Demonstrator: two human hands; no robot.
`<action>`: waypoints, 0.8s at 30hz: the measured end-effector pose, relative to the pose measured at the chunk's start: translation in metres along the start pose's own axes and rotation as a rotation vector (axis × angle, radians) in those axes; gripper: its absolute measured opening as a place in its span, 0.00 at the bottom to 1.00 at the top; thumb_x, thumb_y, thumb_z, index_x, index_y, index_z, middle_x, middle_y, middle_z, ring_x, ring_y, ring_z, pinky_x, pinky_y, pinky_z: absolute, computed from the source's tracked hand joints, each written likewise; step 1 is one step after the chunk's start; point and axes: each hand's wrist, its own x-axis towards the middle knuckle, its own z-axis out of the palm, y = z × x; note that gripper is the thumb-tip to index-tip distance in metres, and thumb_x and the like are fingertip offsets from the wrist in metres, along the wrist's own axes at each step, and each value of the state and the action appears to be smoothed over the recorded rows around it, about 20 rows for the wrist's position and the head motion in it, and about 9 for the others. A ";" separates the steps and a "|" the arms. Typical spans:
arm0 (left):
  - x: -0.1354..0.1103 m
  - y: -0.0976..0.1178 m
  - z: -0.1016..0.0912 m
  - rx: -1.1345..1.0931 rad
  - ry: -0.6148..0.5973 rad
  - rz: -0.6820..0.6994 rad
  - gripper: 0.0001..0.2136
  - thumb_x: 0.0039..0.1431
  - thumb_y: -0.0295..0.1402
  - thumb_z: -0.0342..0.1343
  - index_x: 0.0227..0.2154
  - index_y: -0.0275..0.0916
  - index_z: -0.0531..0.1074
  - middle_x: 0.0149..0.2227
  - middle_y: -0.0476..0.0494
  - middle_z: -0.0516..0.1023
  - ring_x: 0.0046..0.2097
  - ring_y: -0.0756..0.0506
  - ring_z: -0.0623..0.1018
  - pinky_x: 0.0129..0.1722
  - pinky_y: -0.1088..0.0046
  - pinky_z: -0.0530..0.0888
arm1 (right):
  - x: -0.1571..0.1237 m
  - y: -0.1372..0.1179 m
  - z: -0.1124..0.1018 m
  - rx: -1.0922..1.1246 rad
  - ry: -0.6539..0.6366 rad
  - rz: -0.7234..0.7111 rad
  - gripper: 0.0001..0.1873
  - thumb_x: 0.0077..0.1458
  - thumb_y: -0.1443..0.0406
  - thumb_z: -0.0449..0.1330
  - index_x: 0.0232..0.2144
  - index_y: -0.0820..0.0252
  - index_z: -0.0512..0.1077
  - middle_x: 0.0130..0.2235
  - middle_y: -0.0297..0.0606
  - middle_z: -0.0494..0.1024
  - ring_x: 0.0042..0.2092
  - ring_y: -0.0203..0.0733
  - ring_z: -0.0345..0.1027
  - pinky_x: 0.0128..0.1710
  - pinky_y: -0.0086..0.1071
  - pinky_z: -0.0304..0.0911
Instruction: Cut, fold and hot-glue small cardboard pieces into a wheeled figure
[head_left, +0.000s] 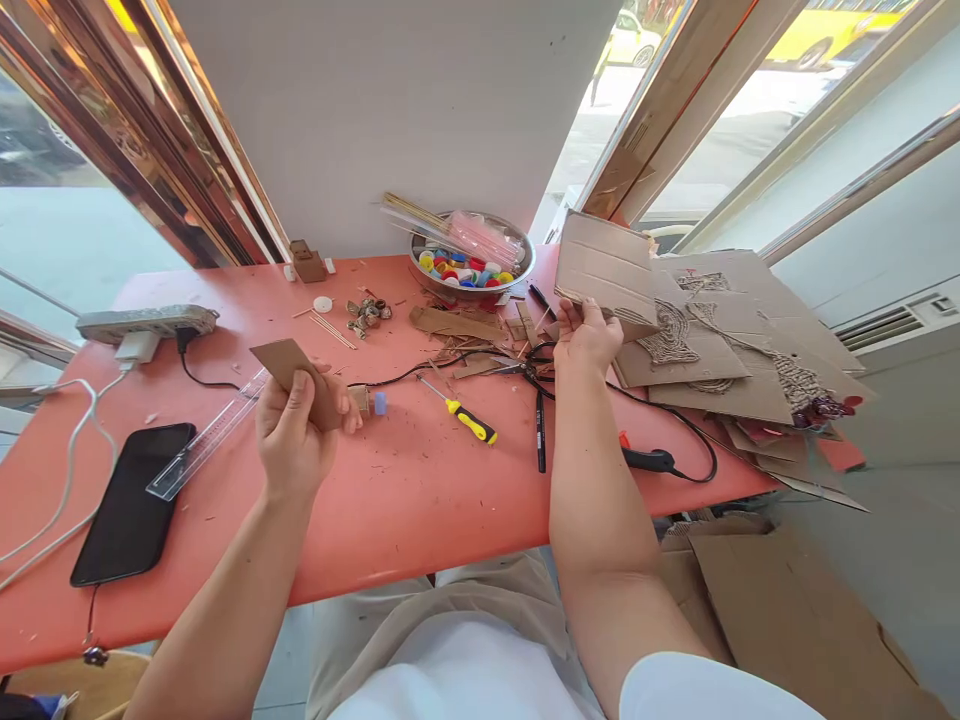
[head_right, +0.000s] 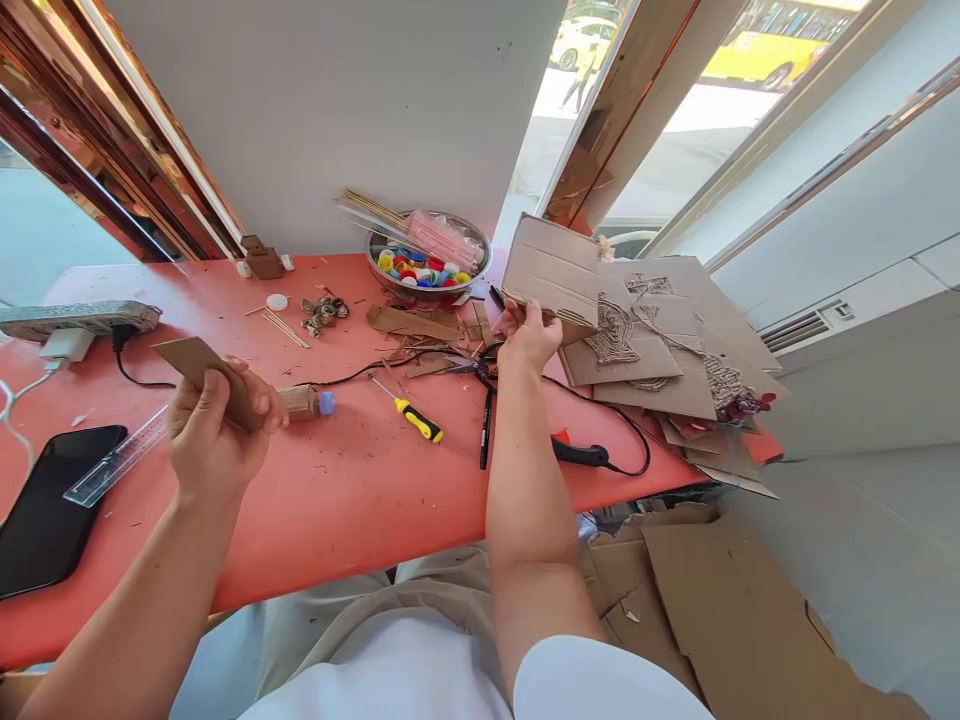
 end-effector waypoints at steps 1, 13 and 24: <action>0.001 -0.001 -0.001 -0.009 -0.002 0.012 0.18 0.53 0.50 0.75 0.31 0.41 0.80 0.18 0.56 0.72 0.15 0.53 0.66 0.17 0.72 0.72 | -0.003 -0.001 0.004 0.003 0.045 0.035 0.14 0.63 0.64 0.65 0.32 0.51 0.61 0.29 0.24 0.77 0.36 0.34 0.84 0.34 0.25 0.80; 0.001 -0.002 -0.001 0.025 0.061 -0.009 0.21 0.50 0.51 0.77 0.31 0.40 0.77 0.18 0.55 0.72 0.15 0.52 0.67 0.17 0.72 0.72 | -0.065 0.001 0.028 -0.968 -0.495 -0.180 0.10 0.47 0.70 0.72 0.31 0.54 0.77 0.39 0.42 0.86 0.49 0.56 0.80 0.54 0.49 0.74; 0.003 0.002 0.004 0.053 0.067 -0.010 0.24 0.45 0.53 0.79 0.29 0.39 0.77 0.17 0.55 0.72 0.14 0.52 0.66 0.14 0.74 0.68 | -0.063 -0.023 0.030 -0.920 -0.444 -0.431 0.08 0.58 0.67 0.62 0.37 0.58 0.81 0.39 0.41 0.88 0.40 0.49 0.81 0.48 0.42 0.76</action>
